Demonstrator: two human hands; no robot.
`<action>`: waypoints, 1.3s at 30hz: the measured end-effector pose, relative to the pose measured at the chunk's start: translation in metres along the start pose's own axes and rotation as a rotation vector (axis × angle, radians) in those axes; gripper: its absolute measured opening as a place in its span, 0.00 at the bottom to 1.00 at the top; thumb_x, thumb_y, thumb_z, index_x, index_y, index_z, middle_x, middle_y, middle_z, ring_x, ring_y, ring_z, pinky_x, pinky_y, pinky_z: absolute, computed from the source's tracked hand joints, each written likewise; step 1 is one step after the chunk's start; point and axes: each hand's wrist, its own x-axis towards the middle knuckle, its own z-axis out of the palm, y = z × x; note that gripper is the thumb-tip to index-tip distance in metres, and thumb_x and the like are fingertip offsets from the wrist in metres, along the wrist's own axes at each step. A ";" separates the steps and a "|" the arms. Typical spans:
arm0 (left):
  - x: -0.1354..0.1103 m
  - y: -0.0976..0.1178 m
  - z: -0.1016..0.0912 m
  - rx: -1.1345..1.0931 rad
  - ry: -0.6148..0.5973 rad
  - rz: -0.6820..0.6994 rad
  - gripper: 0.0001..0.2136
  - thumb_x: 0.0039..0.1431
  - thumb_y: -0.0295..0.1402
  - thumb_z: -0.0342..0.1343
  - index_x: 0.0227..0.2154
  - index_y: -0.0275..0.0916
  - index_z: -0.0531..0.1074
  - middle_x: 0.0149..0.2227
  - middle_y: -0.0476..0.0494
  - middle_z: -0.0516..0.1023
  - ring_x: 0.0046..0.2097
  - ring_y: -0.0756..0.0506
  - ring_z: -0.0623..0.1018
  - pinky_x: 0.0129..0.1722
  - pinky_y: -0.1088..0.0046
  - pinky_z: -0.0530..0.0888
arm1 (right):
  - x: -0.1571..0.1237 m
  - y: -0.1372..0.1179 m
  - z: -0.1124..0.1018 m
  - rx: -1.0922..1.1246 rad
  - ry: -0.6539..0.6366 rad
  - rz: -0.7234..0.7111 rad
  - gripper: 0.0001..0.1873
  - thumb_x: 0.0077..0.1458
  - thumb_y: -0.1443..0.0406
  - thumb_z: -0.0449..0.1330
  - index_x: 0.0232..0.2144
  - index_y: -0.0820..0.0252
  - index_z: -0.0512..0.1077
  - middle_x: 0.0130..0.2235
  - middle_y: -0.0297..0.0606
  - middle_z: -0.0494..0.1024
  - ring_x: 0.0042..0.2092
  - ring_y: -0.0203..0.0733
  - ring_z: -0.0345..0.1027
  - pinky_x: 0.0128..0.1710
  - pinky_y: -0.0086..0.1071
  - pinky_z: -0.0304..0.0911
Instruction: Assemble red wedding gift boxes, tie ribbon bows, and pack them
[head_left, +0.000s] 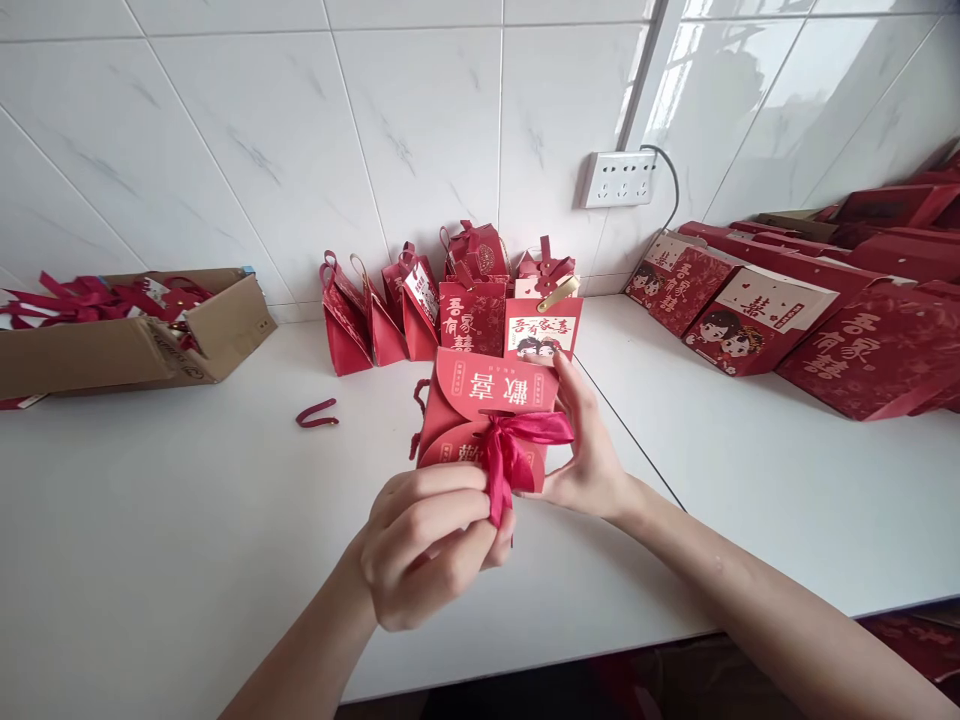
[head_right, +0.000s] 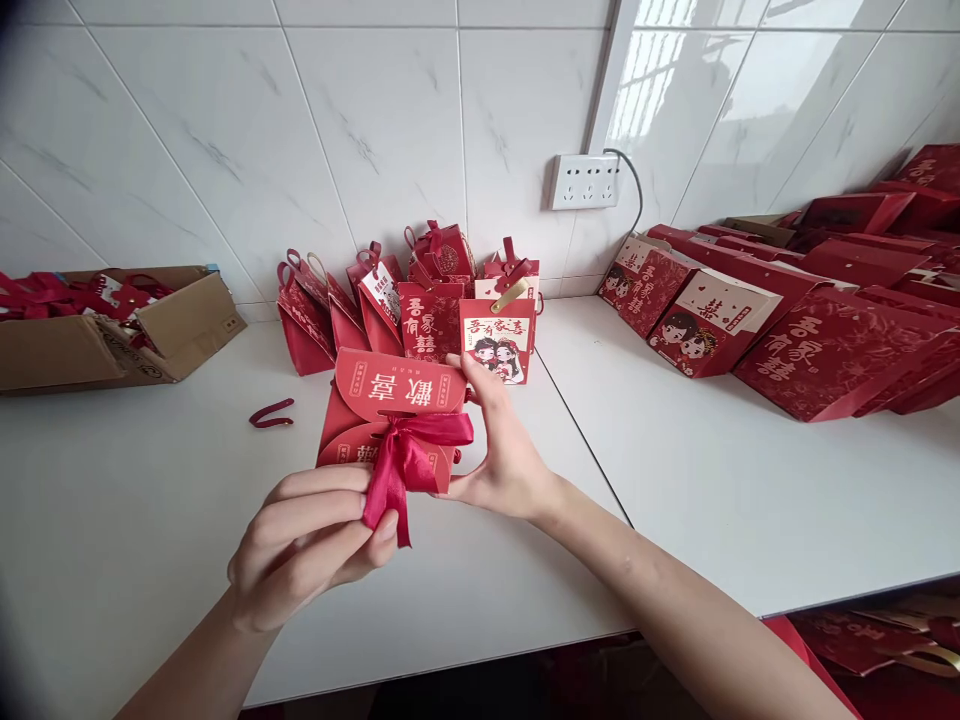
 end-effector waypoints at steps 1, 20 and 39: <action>0.000 0.000 0.000 0.004 0.004 -0.004 0.12 0.46 0.19 0.62 0.22 0.42 0.66 0.26 0.51 0.73 0.30 0.50 0.78 0.24 0.79 0.80 | 0.000 -0.001 0.000 0.016 -0.014 0.017 0.58 0.44 0.53 0.68 0.65 0.47 0.34 0.63 0.46 0.53 0.64 0.56 0.51 0.62 0.50 0.55; -0.041 -0.056 0.046 -0.379 0.248 -1.641 0.10 0.45 0.40 0.54 0.21 0.39 0.65 0.26 0.50 0.67 0.33 0.49 0.70 0.31 0.74 0.69 | 0.018 0.014 -0.007 0.895 0.088 0.813 0.33 0.47 0.54 0.64 0.54 0.51 0.59 0.53 0.41 0.70 0.52 0.49 0.68 0.48 0.46 0.68; -0.055 -0.051 0.066 -0.357 -0.225 -1.553 0.11 0.40 0.44 0.53 0.18 0.41 0.66 0.23 0.48 0.72 0.31 0.44 0.72 0.30 0.72 0.67 | -0.101 -0.081 -0.126 -0.169 0.536 0.713 0.29 0.36 0.53 0.70 0.42 0.53 0.67 0.47 0.42 0.70 0.53 0.55 0.65 0.51 0.52 0.65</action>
